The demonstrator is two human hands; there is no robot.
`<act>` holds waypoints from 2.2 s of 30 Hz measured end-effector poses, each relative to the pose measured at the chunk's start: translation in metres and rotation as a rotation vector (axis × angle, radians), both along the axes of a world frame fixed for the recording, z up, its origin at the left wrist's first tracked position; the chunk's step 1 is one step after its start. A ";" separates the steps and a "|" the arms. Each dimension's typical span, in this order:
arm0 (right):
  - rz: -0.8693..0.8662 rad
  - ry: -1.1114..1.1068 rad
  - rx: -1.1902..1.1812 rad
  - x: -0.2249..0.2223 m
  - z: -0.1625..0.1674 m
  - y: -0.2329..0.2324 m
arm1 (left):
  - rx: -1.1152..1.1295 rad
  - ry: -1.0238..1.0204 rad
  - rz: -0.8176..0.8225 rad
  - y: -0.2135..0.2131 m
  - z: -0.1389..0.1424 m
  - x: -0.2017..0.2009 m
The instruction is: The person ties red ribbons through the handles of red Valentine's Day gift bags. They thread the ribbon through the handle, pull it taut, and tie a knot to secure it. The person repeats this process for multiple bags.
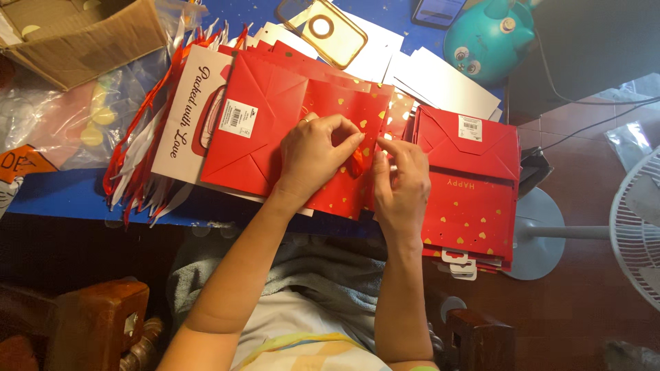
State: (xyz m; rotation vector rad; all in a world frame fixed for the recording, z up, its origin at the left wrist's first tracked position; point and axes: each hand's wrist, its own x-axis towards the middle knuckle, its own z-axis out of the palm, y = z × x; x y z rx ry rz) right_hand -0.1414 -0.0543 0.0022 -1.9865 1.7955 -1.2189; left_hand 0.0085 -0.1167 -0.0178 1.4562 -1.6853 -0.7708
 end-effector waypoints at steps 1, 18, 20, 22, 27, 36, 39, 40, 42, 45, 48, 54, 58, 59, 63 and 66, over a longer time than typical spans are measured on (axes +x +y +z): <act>-0.006 0.011 0.020 -0.001 0.001 -0.002 | 0.012 0.001 0.001 0.000 -0.001 0.000; 0.090 -0.349 0.084 -0.004 -0.050 -0.024 | 0.136 0.173 -0.137 0.002 -0.008 0.019; 0.089 -0.428 0.141 -0.004 -0.051 -0.025 | 0.188 0.257 -0.156 0.002 -0.008 0.020; 0.111 -0.454 0.157 -0.004 -0.051 -0.026 | 0.155 0.217 -0.164 0.002 -0.008 0.021; 0.152 -0.390 0.132 -0.009 -0.052 -0.029 | 0.129 0.194 -0.165 0.004 -0.007 0.020; 0.105 -0.373 0.172 -0.013 -0.056 -0.035 | 0.151 0.296 -0.300 0.001 -0.008 0.027; 0.132 -0.416 0.141 -0.012 -0.057 -0.034 | 0.264 0.494 -0.420 0.001 -0.007 0.036; 0.098 -0.492 0.206 -0.012 -0.057 -0.034 | 0.339 0.550 -0.453 0.001 -0.006 0.040; 0.027 -0.644 0.336 -0.011 -0.056 -0.034 | 0.403 0.602 -0.476 0.000 -0.003 0.043; 0.081 -0.481 0.223 -0.013 -0.054 -0.033 | 0.292 0.545 -0.405 -0.002 0.003 0.040; 0.176 -0.510 0.167 -0.015 -0.054 -0.032 | 0.075 0.380 -0.276 -0.005 0.010 0.026; 0.202 -0.584 0.162 -0.021 -0.067 -0.030 | -0.013 0.042 -0.123 -0.004 0.022 -0.001; 0.206 -0.705 0.231 -0.026 -0.075 -0.030 | 0.000 -0.008 -0.110 -0.004 0.021 -0.002; 0.217 -0.702 0.210 -0.027 -0.075 -0.031 | -0.017 -0.004 -0.109 -0.004 0.020 -0.001; 0.204 -0.648 0.219 -0.028 -0.075 -0.030 | -0.026 0.026 -0.140 -0.003 0.015 0.003; 0.217 -0.592 0.209 -0.027 -0.072 -0.029 | -0.007 0.042 -0.152 -0.002 0.013 0.004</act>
